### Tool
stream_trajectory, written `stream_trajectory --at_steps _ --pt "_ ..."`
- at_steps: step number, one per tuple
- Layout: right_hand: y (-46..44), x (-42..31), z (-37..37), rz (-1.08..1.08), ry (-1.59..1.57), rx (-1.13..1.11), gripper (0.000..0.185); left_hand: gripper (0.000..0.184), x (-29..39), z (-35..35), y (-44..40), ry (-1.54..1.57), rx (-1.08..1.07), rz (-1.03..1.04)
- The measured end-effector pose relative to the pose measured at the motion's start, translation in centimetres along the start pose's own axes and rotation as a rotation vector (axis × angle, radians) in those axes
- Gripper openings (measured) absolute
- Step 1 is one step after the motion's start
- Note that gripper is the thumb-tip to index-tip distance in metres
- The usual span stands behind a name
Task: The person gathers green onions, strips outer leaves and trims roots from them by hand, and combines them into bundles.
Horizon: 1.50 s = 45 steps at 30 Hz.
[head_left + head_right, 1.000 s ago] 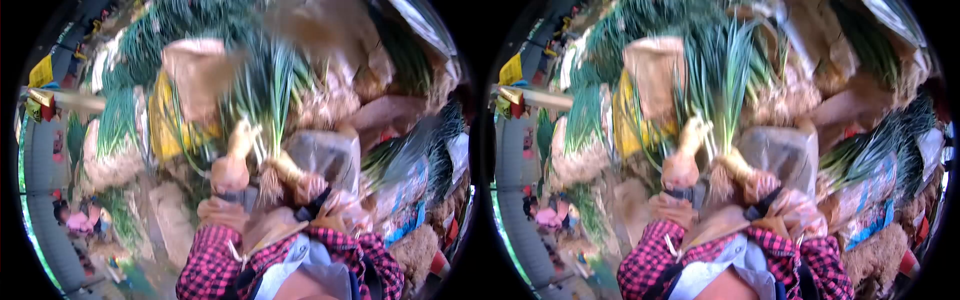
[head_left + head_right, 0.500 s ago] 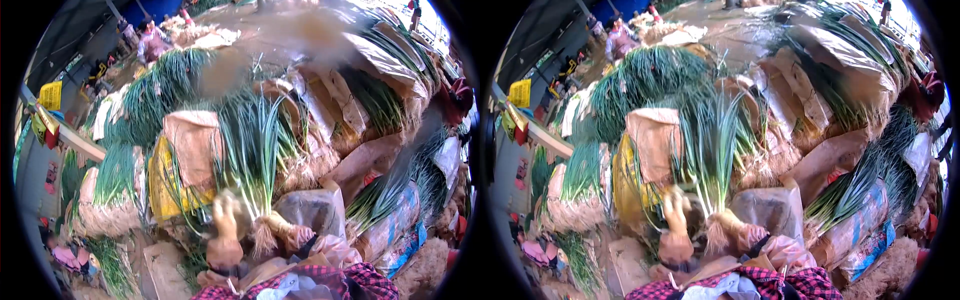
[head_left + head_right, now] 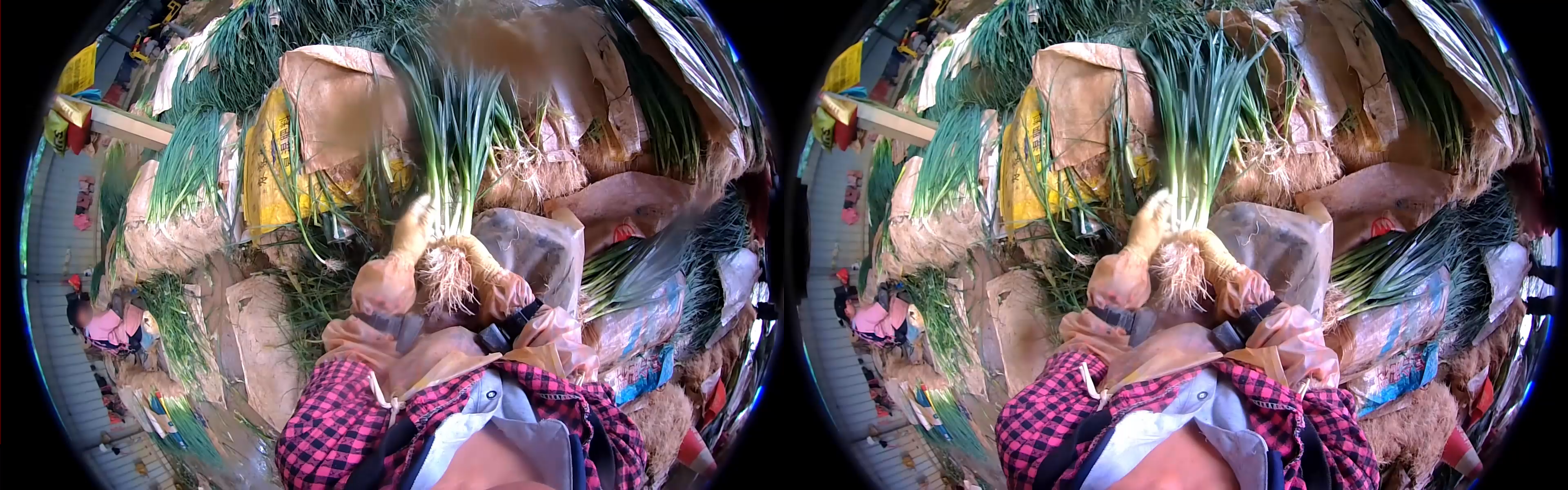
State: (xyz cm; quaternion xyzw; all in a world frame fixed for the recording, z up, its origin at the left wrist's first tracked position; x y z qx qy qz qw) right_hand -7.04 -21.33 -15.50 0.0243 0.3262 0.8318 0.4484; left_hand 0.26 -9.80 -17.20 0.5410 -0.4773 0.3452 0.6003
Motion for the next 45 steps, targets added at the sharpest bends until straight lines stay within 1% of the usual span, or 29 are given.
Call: stream_trajectory --at_steps 1,3,4,5,6,10,13,16,18,19,20,21,23,25,26,27,28,29,30,31,33,34,37,38,39,41,43,44,45 --pt "0.3 -0.2 0.1 0.035 0.012 -0.018 0.022 0.055 1.7 -0.4 -1.2 -0.159 0.137 0.046" --pt "0.7 -0.1 -1.2 0.124 0.045 -0.134 0.026 0.074 1.1 -0.2 -5.7 0.056 -0.232 -0.075" --pt "2.5 -0.3 -1.7 0.047 0.113 -0.128 0.027 0.071 2.8 0.5 -6.4 0.166 -0.106 -0.078" --pt "3.6 -0.7 -2.0 -0.035 0.178 -0.128 0.028 0.063 2.8 0.2 -9.2 0.227 -0.069 -0.204" --pt "4.9 -1.2 -2.2 -0.073 0.155 -0.134 0.028 0.064 3.3 -0.1 -11.6 0.309 -0.049 -0.221" --pt "7.6 -2.4 -2.7 -0.124 -0.061 -0.184 0.029 0.071 5.7 -5.6 -19.1 0.587 0.220 -0.056" --pt "7.9 -2.5 -3.1 -0.160 -0.178 -0.185 0.030 0.077 8.5 -10.4 -20.8 0.604 0.482 0.075" --pt "7.6 -2.6 -3.0 -0.171 -0.233 -0.175 0.031 0.083 14.1 -10.2 -17.9 0.319 0.663 0.284" --pt "6.8 -2.7 -2.7 -0.164 -0.249 -0.177 0.031 0.087 14.0 -4.7 -13.7 -0.217 0.638 0.258" --pt "6.5 -2.8 -2.5 -0.157 -0.256 -0.177 0.031 0.078 8.0 -3.6 -14.1 -0.650 0.762 0.378" --pt "6.2 -2.9 -2.3 -0.152 -0.259 -0.181 0.031 0.091 5.6 -1.0 -11.5 -0.575 0.437 0.288" --pt "5.9 -3.0 -2.2 -0.149 -0.266 -0.186 0.032 0.085 2.2 1.8 -9.3 -1.051 0.482 0.066" --pt "5.6 -3.2 -1.9 -0.138 -0.277 -0.190 0.032 0.080 -5.5 2.5 -10.0 -1.059 0.324 -0.005" --pt "5.3 -3.4 -1.7 -0.141 -0.295 -0.211 0.033 0.072 -3.0 1.3 -8.8 -0.488 0.173 -0.252" --pt "5.0 -3.4 -1.6 -0.140 -0.305 -0.223 0.033 0.061 -7.0 -0.6 -11.5 -0.248 0.118 -0.145" --pt "4.8 -3.6 -1.4 -0.144 -0.312 -0.234 0.033 0.044 0.4 -1.4 -8.3 0.046 0.161 -0.180" --pt "4.5 -3.7 -1.2 -0.147 -0.322 -0.246 0.033 0.033 1.0 -3.8 -8.5 -0.051 0.253 -0.012" --pt "4.1 -3.8 -1.0 -0.149 -0.334 -0.255 0.033 0.033 3.5 -5.3 -7.8 0.107 0.257 0.079" --pt "3.6 -4.0 -0.8 -0.151 -0.340 -0.255 0.034 0.035 5.8 -7.3 -7.0 -0.325 0.404 0.205" --pt "3.0 -4.0 -0.5 -0.145 -0.344 -0.254 0.034 0.033 6.7 -8.8 -6.5 -0.614 0.502 0.228" --pt "2.0 -3.8 0.1 -0.136 -0.329 -0.247 0.034 0.030 6.6 -11.7 -6.1 -0.813 0.664 0.473" --pt "1.4 -3.8 0.2 -0.137 -0.263 -0.248 0.038 0.025 5.1 -12.4 -5.8 -0.105 0.477 0.204" --pt "0.2 -2.1 -0.6 -0.093 -0.207 -0.179 0.047 0.021 3.9 -11.8 -2.5 0.161 0.251 0.059" --pt "-0.2 -1.8 -0.9 -0.077 -0.207 -0.161 0.045 0.022 3.6 -11.6 -1.1 0.250 0.291 -0.048" --pt "-0.8 -1.7 -1.3 -0.067 -0.207 -0.144 0.044 0.024 2.3 -12.0 -0.1 0.310 0.319 -0.040" --pt "-1.4 -1.3 -2.3 -0.052 -0.197 -0.130 0.043 0.028 2.1 -12.0 3.0 0.209 0.293 -0.074" --pt "-0.7 -1.2 -1.3 0.027 -0.240 -0.124 0.041 0.024 0.9 -9.6 4.3 0.229 -0.037 -0.056" --pt "0.0 -1.4 0.1 0.040 -0.212 -0.082 0.040 0.023 -0.2 -7.9 5.1 0.596 -0.295 -0.173" --pt "0.4 -1.5 1.3 0.050 -0.182 -0.043 0.039 0.026 -0.4 -6.0 6.4 0.136 -0.011 -0.175"
Point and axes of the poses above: each hand's wrist, its own y-axis away from the middle knuckle, its own z-axis out of the palm, x = y × z, the point moved 3 cm from there along -y, towards the middle knuckle
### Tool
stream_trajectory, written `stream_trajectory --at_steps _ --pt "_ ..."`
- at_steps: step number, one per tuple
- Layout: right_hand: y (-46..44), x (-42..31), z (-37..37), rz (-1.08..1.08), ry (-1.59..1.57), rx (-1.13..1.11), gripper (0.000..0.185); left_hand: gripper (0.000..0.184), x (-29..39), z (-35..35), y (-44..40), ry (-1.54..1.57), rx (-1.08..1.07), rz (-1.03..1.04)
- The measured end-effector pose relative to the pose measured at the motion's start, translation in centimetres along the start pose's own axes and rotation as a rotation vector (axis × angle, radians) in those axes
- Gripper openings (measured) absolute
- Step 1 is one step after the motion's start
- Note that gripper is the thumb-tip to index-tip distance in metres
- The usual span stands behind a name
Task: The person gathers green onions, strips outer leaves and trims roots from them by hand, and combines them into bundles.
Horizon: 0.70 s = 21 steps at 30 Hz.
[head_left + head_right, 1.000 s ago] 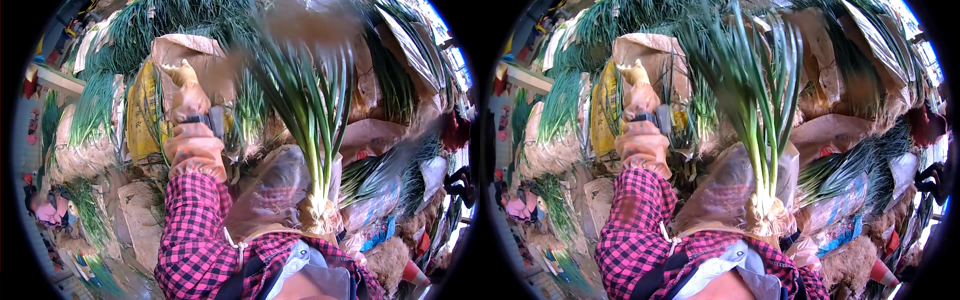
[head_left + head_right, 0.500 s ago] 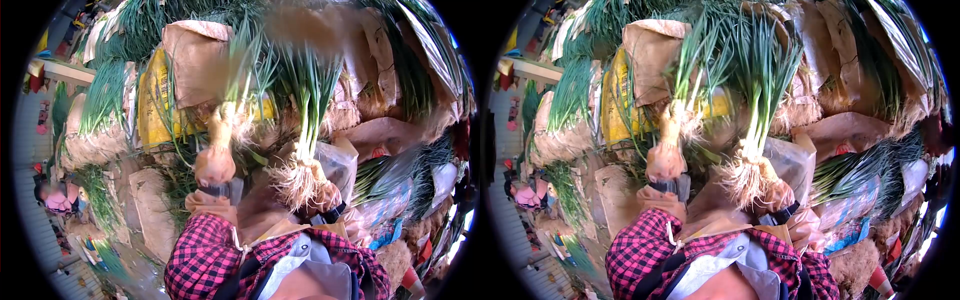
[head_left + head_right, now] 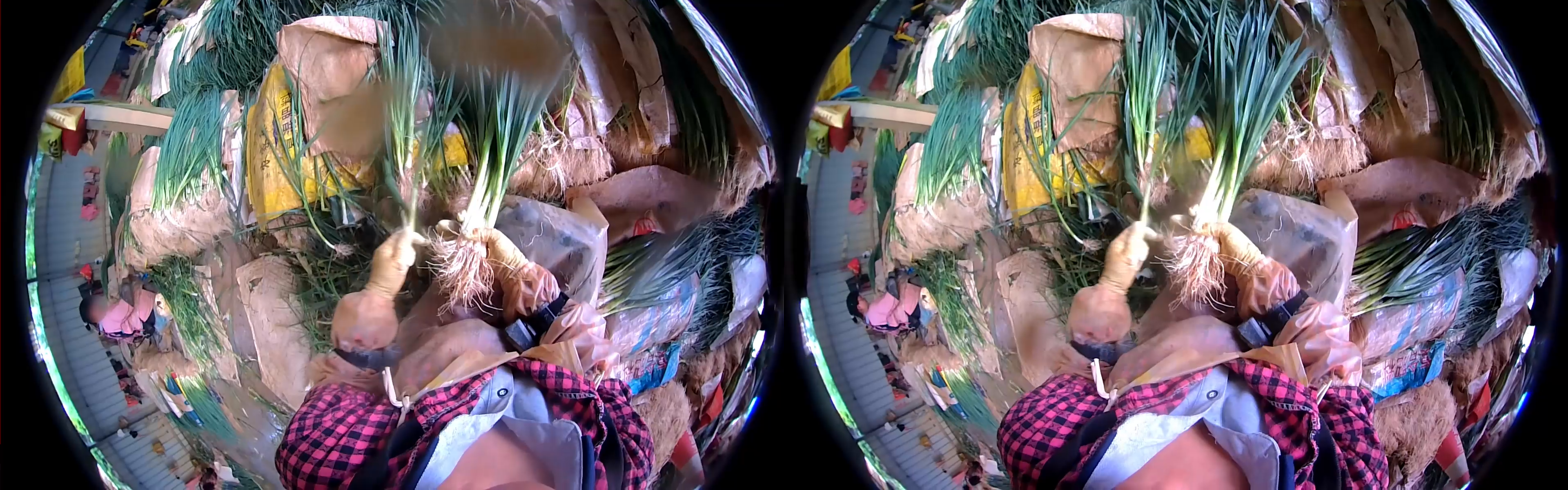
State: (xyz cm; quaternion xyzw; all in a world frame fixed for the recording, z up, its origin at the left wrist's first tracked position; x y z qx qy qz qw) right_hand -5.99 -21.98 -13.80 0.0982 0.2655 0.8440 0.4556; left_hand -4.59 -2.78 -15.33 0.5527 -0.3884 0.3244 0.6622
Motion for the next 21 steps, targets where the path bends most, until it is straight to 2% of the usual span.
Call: stream_trajectory --at_steps 2,4,6,8,9,10,11,12,14,16,18,19,20,21 --pt "-1.1 0.1 -1.8 -0.002 0.037 -0.044 0.037 0.032 -1.3 -1.0 -0.1 -0.694 0.157 0.218" --pt "-0.6 -0.2 -2.5 -0.057 0.051 -0.047 0.038 0.040 -4.5 -4.8 -0.4 -1.357 -0.105 0.314" --pt "-1.3 -0.3 -4.2 -0.072 0.028 -0.080 0.039 0.046 -11.4 -10.0 0.1 -1.517 -0.578 -0.628" --pt "-1.5 -0.5 -4.6 -0.102 0.053 -0.153 0.039 0.054 -10.4 -11.1 4.5 -1.857 -0.516 0.458" --pt "-1.7 -0.3 -4.6 -0.090 0.024 -0.152 0.041 0.028 -9.3 -9.8 2.0 -1.723 -0.518 -0.476" --pt "-1.4 -0.2 -3.8 -0.067 0.024 -0.129 0.042 0.038 -9.1 -9.7 0.0 -1.612 -0.421 -0.017" --pt "-1.3 0.3 -3.9 -0.053 0.018 -0.103 0.041 0.029 -4.1 -6.0 -1.2 -1.315 -0.156 0.338" --pt "-1.5 0.2 -3.7 -0.048 0.024 -0.087 0.040 0.029 1.7 -2.1 -2.3 -1.121 0.112 0.289" --pt "-1.0 0.0 -2.6 -0.058 0.049 -0.119 0.039 0.025 6.3 1.0 -6.9 -1.031 0.501 0.467" --pt "-0.6 -0.1 -2.5 -0.069 0.048 -0.143 0.040 0.034 6.1 0.3 -13.8 -1.291 0.720 0.357" --pt "-1.2 -0.4 -3.8 -0.102 0.120 -0.153 0.042 0.035 6.3 -0.3 -15.8 -1.043 0.430 0.032" --pt "-1.5 -0.6 -4.4 -0.134 0.161 -0.161 0.044 0.032 7.1 -0.6 -15.4 -1.017 0.459 0.124" --pt "-1.8 -0.6 -5.1 -0.127 0.070 -0.195 0.043 0.034 6.9 -0.9 -14.8 -0.778 0.417 0.067" --pt "-1.2 -0.8 -3.8 -0.134 0.056 -0.200 0.043 0.032 4.4 -1.9 -15.8 -0.431 0.199 0.132"
Point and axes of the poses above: each hand's wrist, its own y-axis away from the middle knuckle, its own z-axis out of the palm, x = y × z, the point moved 3 cm from there along -y, towards the middle knuckle
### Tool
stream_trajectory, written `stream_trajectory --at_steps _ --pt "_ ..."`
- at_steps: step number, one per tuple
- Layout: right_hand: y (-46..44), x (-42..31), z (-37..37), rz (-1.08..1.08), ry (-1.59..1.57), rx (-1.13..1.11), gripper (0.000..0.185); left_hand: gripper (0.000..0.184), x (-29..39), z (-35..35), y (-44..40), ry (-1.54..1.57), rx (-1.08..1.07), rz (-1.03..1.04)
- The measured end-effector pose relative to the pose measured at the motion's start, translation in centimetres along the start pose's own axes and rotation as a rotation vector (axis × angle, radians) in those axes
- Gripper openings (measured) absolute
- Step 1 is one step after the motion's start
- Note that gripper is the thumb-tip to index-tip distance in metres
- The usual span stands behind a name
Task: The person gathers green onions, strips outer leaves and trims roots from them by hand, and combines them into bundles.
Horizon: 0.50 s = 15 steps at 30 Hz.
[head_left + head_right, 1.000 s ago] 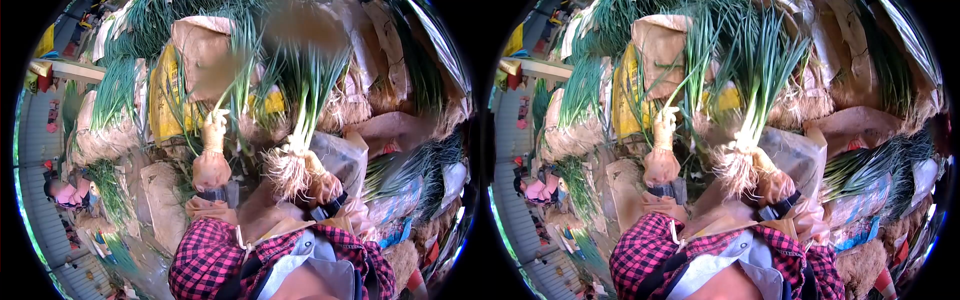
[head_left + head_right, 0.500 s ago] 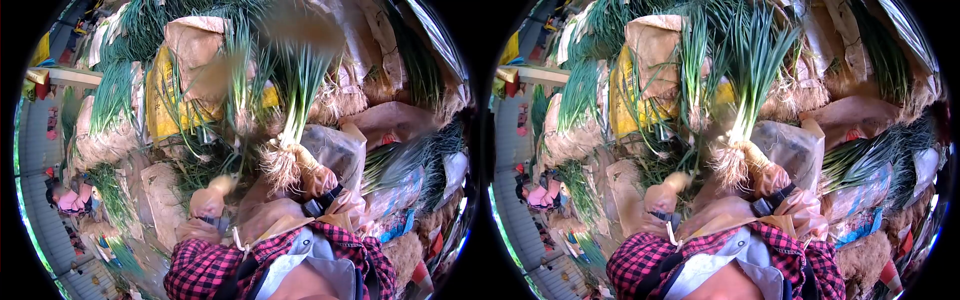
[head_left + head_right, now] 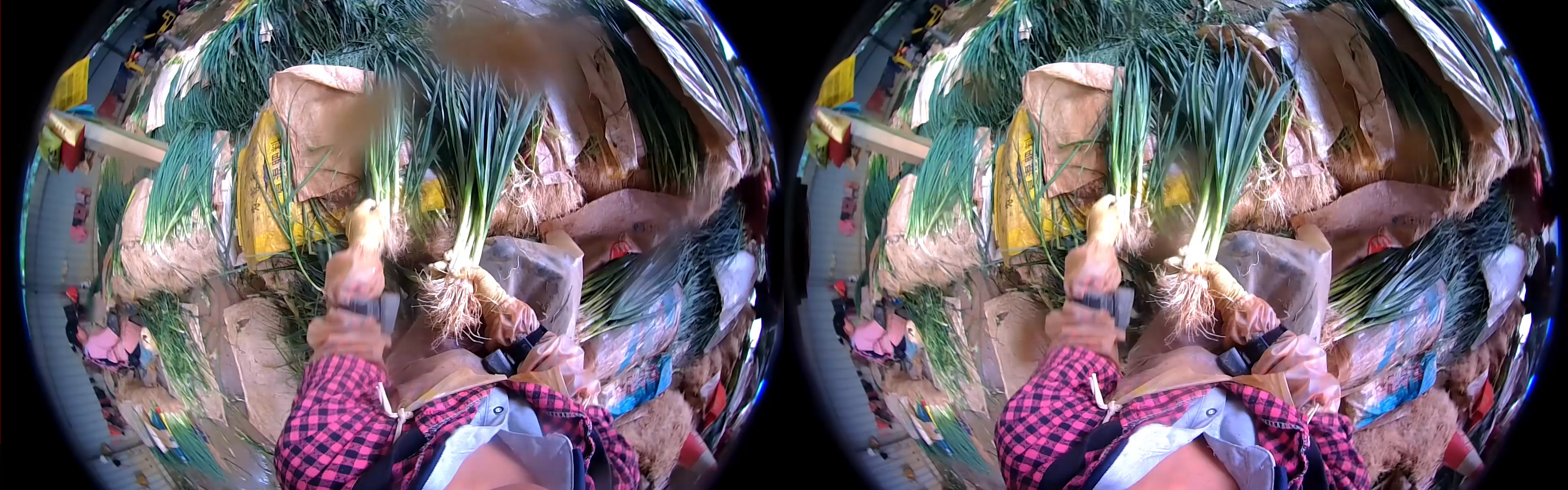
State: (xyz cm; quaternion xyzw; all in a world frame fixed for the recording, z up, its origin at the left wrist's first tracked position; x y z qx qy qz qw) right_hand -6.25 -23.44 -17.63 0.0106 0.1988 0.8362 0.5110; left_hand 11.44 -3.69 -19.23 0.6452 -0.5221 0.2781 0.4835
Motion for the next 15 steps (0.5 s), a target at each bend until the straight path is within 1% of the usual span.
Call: stream_trajectory --at_steps 1,2,3,4,5,6,7,8,9,11,12,13,15 --pt "0.3 -0.1 1.2 0.008 -0.017 -0.003 0.043 0.032 -0.9 0.1 1.0 0.365 -0.170 0.048" --pt "-0.3 0.0 0.6 0.084 0.003 -0.072 0.041 0.035 -2.4 0.6 2.9 0.208 -0.103 0.127" --pt "-0.8 0.3 0.1 0.166 0.025 -0.141 0.038 0.037 -0.9 2.0 6.5 0.051 -0.032 0.200" --pt "-0.8 0.8 -0.3 0.163 0.069 0.107 0.033 0.038 -0.5 4.0 9.1 0.043 -0.047 0.145" --pt "-1.2 1.2 -0.2 0.152 0.149 0.115 0.026 0.040 -0.4 5.3 10.7 0.042 -0.062 0.091" --pt "-1.5 1.3 -0.2 0.109 0.265 0.135 0.025 0.040 -0.5 5.5 10.4 0.048 -0.053 0.080" --pt "-1.6 1.2 0.6 0.063 0.384 0.154 0.024 0.043 -0.5 5.9 9.1 -0.039 -0.043 -0.025" --pt "-1.2 1.0 1.2 0.091 0.334 0.198 0.018 0.046 -0.4 6.2 8.0 -0.127 -0.038 -0.128" --pt "-1.0 1.2 1.3 0.094 0.338 0.204 0.018 0.048 3.3 5.0 8.7 -0.200 0.024 -0.217" --pt "-0.8 0.7 1.1 0.073 0.378 0.263 0.019 0.046 3.9 4.6 7.4 -0.504 0.199 0.252" --pt "-0.8 0.6 1.3 0.019 0.325 0.252 0.022 0.038 5.6 4.4 8.3 -0.566 0.075 0.315" --pt "-0.6 0.6 0.9 0.006 0.311 0.262 0.022 0.038 5.7 4.6 9.6 -0.573 0.055 0.322" --pt "-1.0 0.6 0.0 -0.022 0.288 0.204 0.025 0.026 6.2 4.8 13.6 -0.252 -0.151 0.808"
Point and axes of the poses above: each hand's wrist, its own y-axis away from the middle knuckle, its own z-axis out of the palm, x = y × z, the point moved 3 cm from there along -y, towards the middle knuckle
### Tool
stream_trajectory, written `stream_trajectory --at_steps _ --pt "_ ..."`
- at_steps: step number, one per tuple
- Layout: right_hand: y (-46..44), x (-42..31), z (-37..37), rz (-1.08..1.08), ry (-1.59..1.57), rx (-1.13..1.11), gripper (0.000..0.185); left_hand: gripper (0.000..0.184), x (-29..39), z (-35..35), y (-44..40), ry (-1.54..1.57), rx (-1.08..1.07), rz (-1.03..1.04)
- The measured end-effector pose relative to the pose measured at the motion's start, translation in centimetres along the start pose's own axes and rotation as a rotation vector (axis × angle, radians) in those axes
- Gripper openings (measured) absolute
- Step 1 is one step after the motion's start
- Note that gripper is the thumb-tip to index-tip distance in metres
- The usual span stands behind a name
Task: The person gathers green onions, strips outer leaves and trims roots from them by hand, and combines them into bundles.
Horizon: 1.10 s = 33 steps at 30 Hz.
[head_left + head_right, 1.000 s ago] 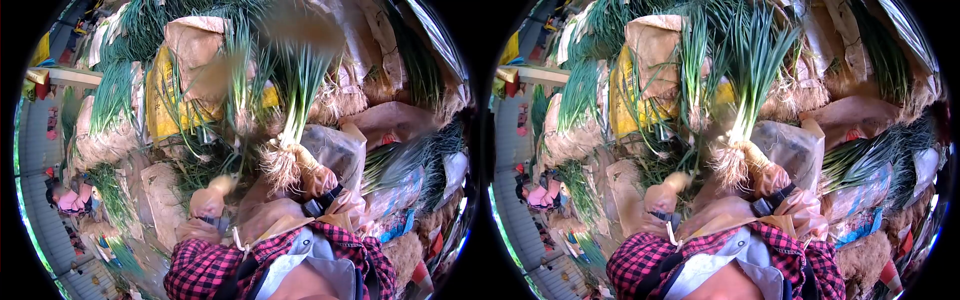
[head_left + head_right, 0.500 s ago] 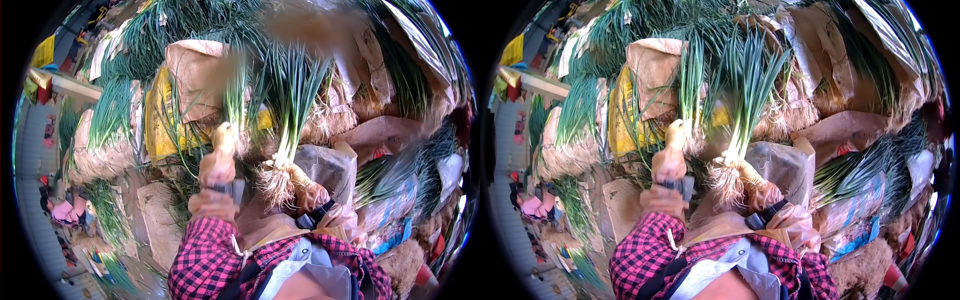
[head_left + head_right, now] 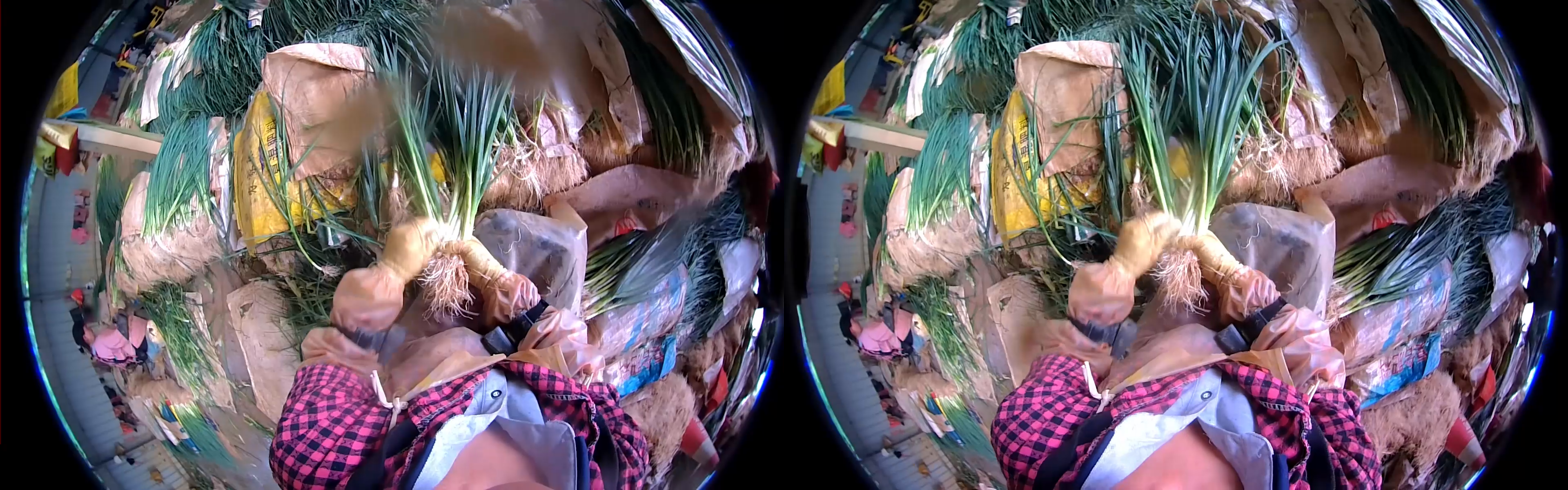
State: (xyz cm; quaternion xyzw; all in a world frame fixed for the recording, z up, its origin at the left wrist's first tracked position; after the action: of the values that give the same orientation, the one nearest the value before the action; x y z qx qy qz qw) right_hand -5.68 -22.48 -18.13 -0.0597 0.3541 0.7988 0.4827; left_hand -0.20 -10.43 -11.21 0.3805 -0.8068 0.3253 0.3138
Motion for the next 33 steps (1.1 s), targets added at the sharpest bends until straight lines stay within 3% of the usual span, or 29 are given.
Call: stream_trajectory --at_steps 2,3,4,6,8,10,11,12,13,14,16,18,20,21,22,25,26,28,30,31,32,33 --pt "0.3 -0.2 0.3 0.010 -0.121 0.003 0.031 0.016 2.5 -1.0 1.6 0.208 0.029 0.038" --pt "0.3 -0.3 0.5 0.013 -0.111 -0.047 0.032 0.014 2.2 -1.7 2.1 0.311 0.100 -0.054" --pt "0.2 -0.4 0.8 0.014 -0.095 -0.096 0.033 0.018 1.8 -2.4 2.7 0.691 0.244 -0.185" --pt "0.1 -0.4 0.9 -0.005 -0.176 -0.114 0.035 0.021 1.3 -4.9 3.2 0.612 0.641 -0.335" --pt "-0.1 0.0 0.4 0.022 -0.209 -0.120 0.036 0.022 2.0 -6.9 1.4 0.658 0.843 -0.361" --pt "-0.3 0.1 -0.2 0.006 -0.221 -0.132 0.034 0.024 0.6 -6.1 -1.2 0.465 0.789 -0.371" --pt "0.0 0.0 -0.3 0.071 -0.193 -0.108 0.033 0.033 -3.9 -4.0 -1.3 0.515 0.640 -0.518" --pt "0.3 0.1 -0.4 0.136 -0.169 -0.081 0.032 0.037 -6.9 -2.3 -1.7 0.666 0.300 -0.701" --pt "0.7 -0.1 0.1 0.149 -0.205 -0.174 0.030 0.038 -10.6 0.8 -1.0 0.724 0.165 -1.052" --pt "0.6 -0.2 0.1 0.142 -0.203 -0.171 0.030 0.039 -11.7 2.8 -1.0 0.570 0.160 -0.822" --pt "0.7 -0.1 -0.8 0.126 -0.084 -0.146 0.031 0.041 -9.6 2.3 -2.0 0.033 0.124 -0.632" --pt "0.5 0.1 -1.5 0.131 -0.049 -0.162 0.032 0.032 -5.5 1.3 -1.9 -0.120 0.294 -0.616" --pt "0.7 -0.2 -0.6 0.155 -0.093 -0.124 0.033 0.027 -4.7 0.5 -1.4 0.366 0.319 -0.606" --pt "0.8 -0.3 -0.2 0.133 -0.118 -0.128 0.035 0.022 -4.5 0.4 -0.8 0.823 0.331 -0.707" --pt "0.7 -0.3 0.2 0.136 -0.142 -0.128 0.036 0.022 -3.4 0.3 -0.4 1.035 0.415 -0.744" --pt "0.7 -0.1 0.7 0.111 -0.166 -0.128 0.037 0.028 -5.1 0.7 1.5 1.364 0.458 -0.698" --pt "0.7 0.1 0.6 0.135 -0.232 -0.160 0.035 0.030 -6.4 0.6 1.7 1.296 0.592 -0.819" --pt "0.8 0.2 0.3 0.172 -0.362 -0.216 0.030 0.033 -10.1 -1.6 2.1 1.035 0.818 -0.755" --pt "2.0 -0.8 2.0 0.098 -0.463 -0.179 0.024 0.036 -12.8 -4.8 2.8 0.530 0.917 -0.920" --pt "1.8 -0.9 1.6 0.088 -0.415 -0.133 0.024 0.044 -15.3 -5.1 2.8 0.309 0.834 -0.822" --pt "1.6 -0.5 1.1 0.086 -0.372 -0.089 0.023 0.051 -13.5 -4.2 1.4 0.320 0.660 -0.779" --pt "1.3 -0.4 0.8 0.131 -0.318 -0.126 0.023 0.055 -9.0 -4.1 -0.5 0.129 0.438 -0.829"
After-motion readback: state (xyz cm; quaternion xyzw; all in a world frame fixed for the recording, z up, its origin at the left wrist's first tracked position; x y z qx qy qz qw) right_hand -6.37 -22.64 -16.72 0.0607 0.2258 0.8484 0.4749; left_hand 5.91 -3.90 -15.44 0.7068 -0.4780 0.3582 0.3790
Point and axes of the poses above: each hand's wrist, its own y-axis away from the middle knuckle, its own z-axis out of the palm, x = y × z, the point moved 3 cm from there along -y, towards the middle knuckle
